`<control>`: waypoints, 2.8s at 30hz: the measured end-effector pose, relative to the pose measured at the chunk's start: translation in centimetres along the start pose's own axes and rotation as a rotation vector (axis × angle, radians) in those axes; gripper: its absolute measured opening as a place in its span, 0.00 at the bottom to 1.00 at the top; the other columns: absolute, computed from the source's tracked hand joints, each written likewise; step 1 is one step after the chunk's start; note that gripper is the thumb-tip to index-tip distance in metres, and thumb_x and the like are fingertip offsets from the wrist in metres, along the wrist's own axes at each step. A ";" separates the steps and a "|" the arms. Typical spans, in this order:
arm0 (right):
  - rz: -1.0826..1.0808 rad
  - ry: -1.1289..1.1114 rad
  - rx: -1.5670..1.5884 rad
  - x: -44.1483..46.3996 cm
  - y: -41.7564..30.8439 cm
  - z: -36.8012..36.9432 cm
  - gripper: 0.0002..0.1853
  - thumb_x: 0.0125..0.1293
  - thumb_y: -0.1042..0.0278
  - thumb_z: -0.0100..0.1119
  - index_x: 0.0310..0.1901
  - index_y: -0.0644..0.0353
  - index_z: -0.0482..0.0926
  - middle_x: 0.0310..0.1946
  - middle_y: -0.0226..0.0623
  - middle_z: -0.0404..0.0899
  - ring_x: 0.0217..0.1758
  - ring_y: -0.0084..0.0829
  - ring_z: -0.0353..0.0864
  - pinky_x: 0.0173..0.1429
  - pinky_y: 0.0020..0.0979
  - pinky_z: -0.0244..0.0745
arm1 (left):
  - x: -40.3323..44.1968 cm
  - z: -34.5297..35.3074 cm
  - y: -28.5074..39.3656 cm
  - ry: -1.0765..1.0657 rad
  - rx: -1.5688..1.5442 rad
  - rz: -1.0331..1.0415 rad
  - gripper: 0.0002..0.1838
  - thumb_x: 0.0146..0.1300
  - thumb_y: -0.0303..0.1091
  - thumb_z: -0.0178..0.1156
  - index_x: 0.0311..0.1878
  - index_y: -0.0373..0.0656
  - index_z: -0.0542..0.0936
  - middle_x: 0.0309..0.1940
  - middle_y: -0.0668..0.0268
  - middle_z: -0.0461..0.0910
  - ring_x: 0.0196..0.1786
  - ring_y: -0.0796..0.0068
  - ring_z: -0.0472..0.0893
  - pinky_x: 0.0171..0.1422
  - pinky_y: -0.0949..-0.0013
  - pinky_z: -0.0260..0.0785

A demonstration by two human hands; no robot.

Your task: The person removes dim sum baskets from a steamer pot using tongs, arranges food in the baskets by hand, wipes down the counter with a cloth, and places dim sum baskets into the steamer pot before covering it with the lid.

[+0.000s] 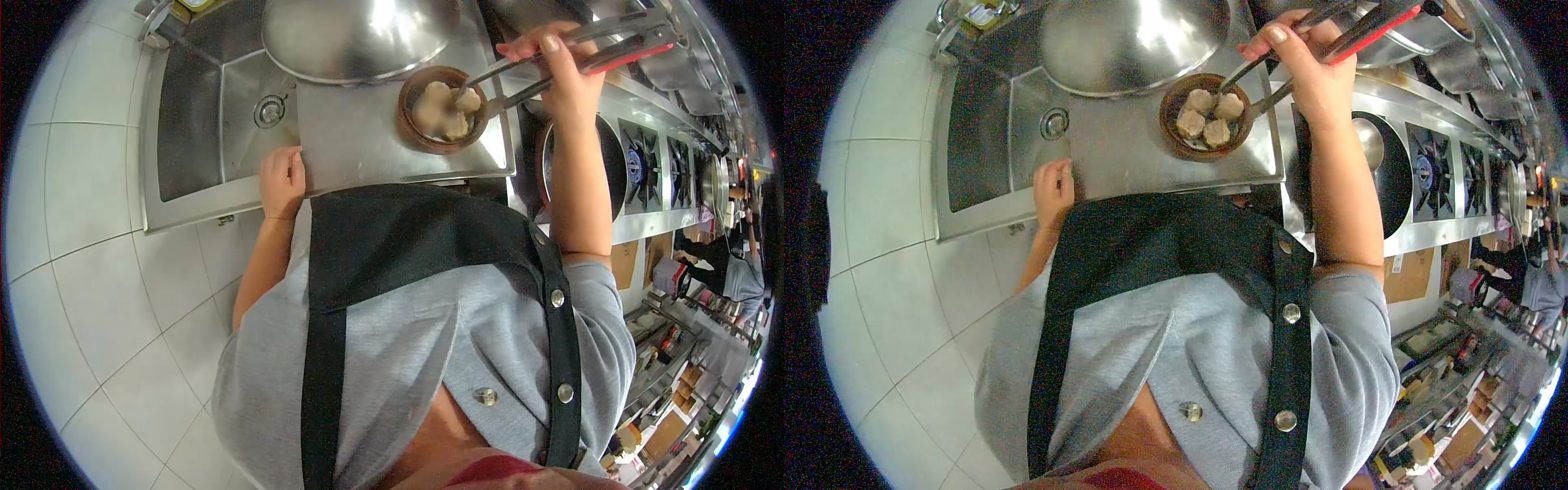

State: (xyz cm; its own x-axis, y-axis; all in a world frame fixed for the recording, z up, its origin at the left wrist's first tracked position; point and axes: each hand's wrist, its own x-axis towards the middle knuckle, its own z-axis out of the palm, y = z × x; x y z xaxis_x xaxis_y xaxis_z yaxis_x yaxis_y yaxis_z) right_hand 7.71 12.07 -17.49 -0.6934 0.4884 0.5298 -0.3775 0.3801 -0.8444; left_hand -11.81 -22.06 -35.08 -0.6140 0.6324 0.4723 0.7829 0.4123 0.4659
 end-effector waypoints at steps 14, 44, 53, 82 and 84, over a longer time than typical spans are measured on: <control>-0.013 -0.144 0.058 0.9 -1.0 -1.4 0.11 0.63 0.65 0.52 0.32 0.67 0.71 0.26 0.45 0.73 0.31 0.39 0.76 0.45 0.50 0.77 | -0.4 0.3 -0.5 -0.024 0.003 -0.055 0.06 0.58 0.28 0.57 0.39 0.43 0.80 0.37 0.60 0.79 0.44 0.58 0.76 0.50 0.60 0.68; -0.029 -0.282 0.161 2.3 0.0 0.7 0.18 0.61 0.55 0.59 0.31 0.65 0.72 0.24 0.48 0.78 0.29 0.42 0.80 0.43 0.49 0.79 | 0.2 -0.2 0.1 0.020 0.015 -0.125 0.05 0.57 0.27 0.59 0.37 0.43 0.81 0.38 0.63 0.79 0.42 0.60 0.77 0.48 0.63 0.70; -0.038 -0.171 0.155 2.0 -0.5 -0.5 0.16 0.64 0.59 0.56 0.29 0.66 0.73 0.25 0.46 0.77 0.30 0.38 0.79 0.44 0.47 0.79 | -0.1 0.3 0.0 0.031 -0.016 -0.178 0.06 0.57 0.26 0.58 0.38 0.42 0.81 0.37 0.60 0.79 0.41 0.59 0.78 0.47 0.63 0.71; -0.046 0.040 0.125 0.9 1.3 1.7 0.06 0.58 0.74 0.64 0.33 0.64 0.75 0.20 0.38 0.79 0.21 0.26 0.80 0.24 0.27 0.76 | -0.6 1.2 -0.6 0.008 0.108 -0.195 0.06 0.58 0.32 0.59 0.34 0.41 0.81 0.32 0.58 0.79 0.36 0.56 0.79 0.40 0.61 0.71; 0.007 -0.011 -0.127 1.7 -1.1 0.3 0.15 0.65 0.67 0.53 0.22 0.67 0.76 0.21 0.42 0.80 0.24 0.32 0.80 0.32 0.31 0.76 | -0.8 1.0 -0.4 0.012 0.130 -0.232 0.05 0.58 0.32 0.58 0.34 0.42 0.81 0.32 0.59 0.80 0.36 0.57 0.79 0.41 0.60 0.71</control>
State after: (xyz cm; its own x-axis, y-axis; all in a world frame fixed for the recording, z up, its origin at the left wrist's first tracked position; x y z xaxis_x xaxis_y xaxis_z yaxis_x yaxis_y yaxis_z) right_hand 6.74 12.24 -15.69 -0.7026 0.4831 0.5225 -0.2925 0.4733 -0.8309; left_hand -11.52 -22.08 -36.40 -0.7794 0.5031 0.3734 0.6265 0.6266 0.4634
